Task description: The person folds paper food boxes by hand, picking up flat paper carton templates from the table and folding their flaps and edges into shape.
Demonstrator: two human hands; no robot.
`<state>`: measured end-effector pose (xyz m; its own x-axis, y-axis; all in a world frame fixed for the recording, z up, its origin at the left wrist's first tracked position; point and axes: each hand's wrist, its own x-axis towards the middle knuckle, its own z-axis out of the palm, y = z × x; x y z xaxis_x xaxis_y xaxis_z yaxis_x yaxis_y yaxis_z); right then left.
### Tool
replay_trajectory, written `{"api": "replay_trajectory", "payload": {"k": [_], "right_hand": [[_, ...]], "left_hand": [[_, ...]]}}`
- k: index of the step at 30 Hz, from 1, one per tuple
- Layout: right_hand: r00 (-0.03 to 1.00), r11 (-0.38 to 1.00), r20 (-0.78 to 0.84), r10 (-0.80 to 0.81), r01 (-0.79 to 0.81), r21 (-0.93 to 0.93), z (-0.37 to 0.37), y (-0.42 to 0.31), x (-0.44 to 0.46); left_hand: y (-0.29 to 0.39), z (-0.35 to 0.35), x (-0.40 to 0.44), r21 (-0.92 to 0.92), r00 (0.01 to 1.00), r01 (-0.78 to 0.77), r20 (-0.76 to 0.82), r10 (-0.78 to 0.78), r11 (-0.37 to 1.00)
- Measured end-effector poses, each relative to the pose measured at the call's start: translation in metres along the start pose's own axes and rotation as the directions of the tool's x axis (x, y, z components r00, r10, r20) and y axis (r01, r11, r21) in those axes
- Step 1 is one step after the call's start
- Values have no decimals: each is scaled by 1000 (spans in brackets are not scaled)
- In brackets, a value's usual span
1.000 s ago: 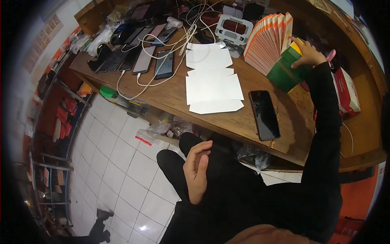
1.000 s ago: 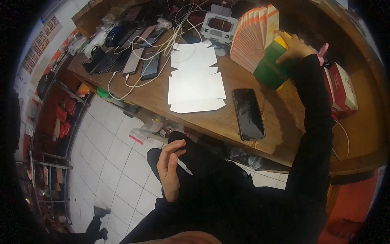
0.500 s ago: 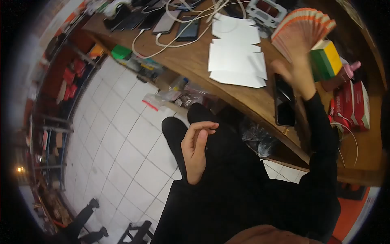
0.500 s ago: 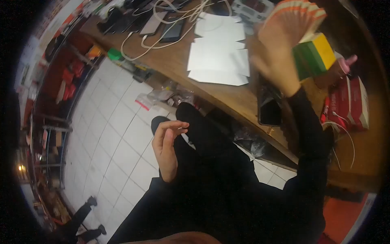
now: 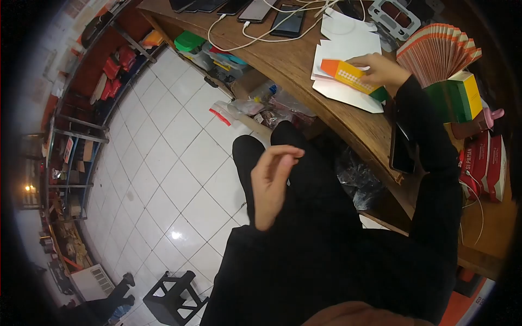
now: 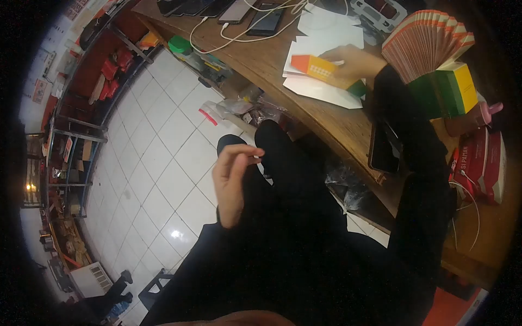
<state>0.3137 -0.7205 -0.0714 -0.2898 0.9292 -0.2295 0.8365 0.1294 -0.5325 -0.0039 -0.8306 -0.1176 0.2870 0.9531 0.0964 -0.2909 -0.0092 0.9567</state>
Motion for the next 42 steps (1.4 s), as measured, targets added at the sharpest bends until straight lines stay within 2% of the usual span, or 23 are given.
{"api": "replay_trajectory", "payload": {"k": [1, 2, 4, 5, 6, 8, 10, 13, 14, 16, 19, 20, 22, 24, 25, 27, 30, 31, 34, 36, 38, 41, 42], "right_hand": [[995, 927, -86, 51, -79, -368, 12, -13, -10], [872, 754, -200, -447, 247, -609, 43, 16, -5], [850, 738, -242, -468, 226, -636, 66, 8, -10], [938, 863, -262, -226, 68, -501, 63, -11, -19], [938, 859, -255, -233, 77, -506, 57, -19, -26], [848, 944, -497, -186, 15, -329, 41, -23, -42], [644, 963, -736, -211, 10, -268, 28, -36, -66], [470, 838, -772, -427, -116, -534, 17, -78, -118], [481, 813, -758, -440, -146, -564, 20, -89, -135], [589, 805, -705, -394, -150, -574, 36, -113, -162], [734, 872, -529, -426, 179, -455, 55, -139, -174], [778, 905, -466, -420, 325, -273, 60, -140, -171], [721, 858, -466, -513, 425, -288, 69, -144, -160], [633, 848, -566, -528, 422, -320, 80, -149, -142], [535, 842, -654, -535, 405, -357, 88, -151, -130], [470, 850, -722, -509, 408, -333, 108, -149, -104], [404, 920, -863, -302, 360, -153, 139, -157, -74], [418, 953, -885, -205, 292, -83, 150, -161, -63], [368, 899, -918, 148, 336, 280, 177, -170, -35], [356, 860, -910, 210, 375, 346, 183, -167, -26], [430, 850, -869, 244, 336, 406, 183, -158, -23], [706, 833, -706, 51, 360, 420, 171, -144, -22], [708, 834, -704, 58, 353, 424, 168, -142, -23]], "left_hand": [[-1, 8, 4, 207, 994, -82, 91, 64, 975], [-3, 16, 9, 396, 976, -177, 188, 109, 901], [-28, 40, 34, 537, 854, -518, 367, 368, 666], [-40, 54, 48, 641, 838, -545, 394, 378, 541], [-50, 65, 59, 725, 822, -560, 424, 381, 401], [-78, 74, 72, 757, 849, -520, 404, 342, 396], [-84, 76, 80, 785, 870, -484, 385, 309, 386], [-88, 71, 78, 766, 854, -516, 427, 297, 382], [-79, 69, 75, 769, 856, -513, 421, 301, 382], [-54, 64, 62, 382, 855, -517, 178, 488, 766], [-34, 53, 25, 466, 536, -793, 225, 814, 393], [-24, 49, 14, 507, 403, -831, 261, 877, 231], [1, 30, -4, 525, 518, -802, 371, 771, 287], [8, 26, -12, 582, 577, -742, 299, 760, 334], [4, 22, -14, 650, 588, -667, 161, 792, 364], [-1, 14, -17, 726, 620, -513, -55, 783, 458], [-7, -5, -16, 638, 724, -449, -151, 673, 626], [-13, -10, -17, 653, 704, -471, -126, 699, 593], [-21, -15, -22, 593, 781, -385, -199, 592, 708], [-22, -18, -22, 600, 806, -368, -176, 566, 711], [-24, -21, -20, 596, 824, -368, -146, 547, 714], [-24, -27, -18, 609, 910, -334, 11, 414, 720], [-22, -26, -17, 606, 913, -330, 12, 407, 723]]}}
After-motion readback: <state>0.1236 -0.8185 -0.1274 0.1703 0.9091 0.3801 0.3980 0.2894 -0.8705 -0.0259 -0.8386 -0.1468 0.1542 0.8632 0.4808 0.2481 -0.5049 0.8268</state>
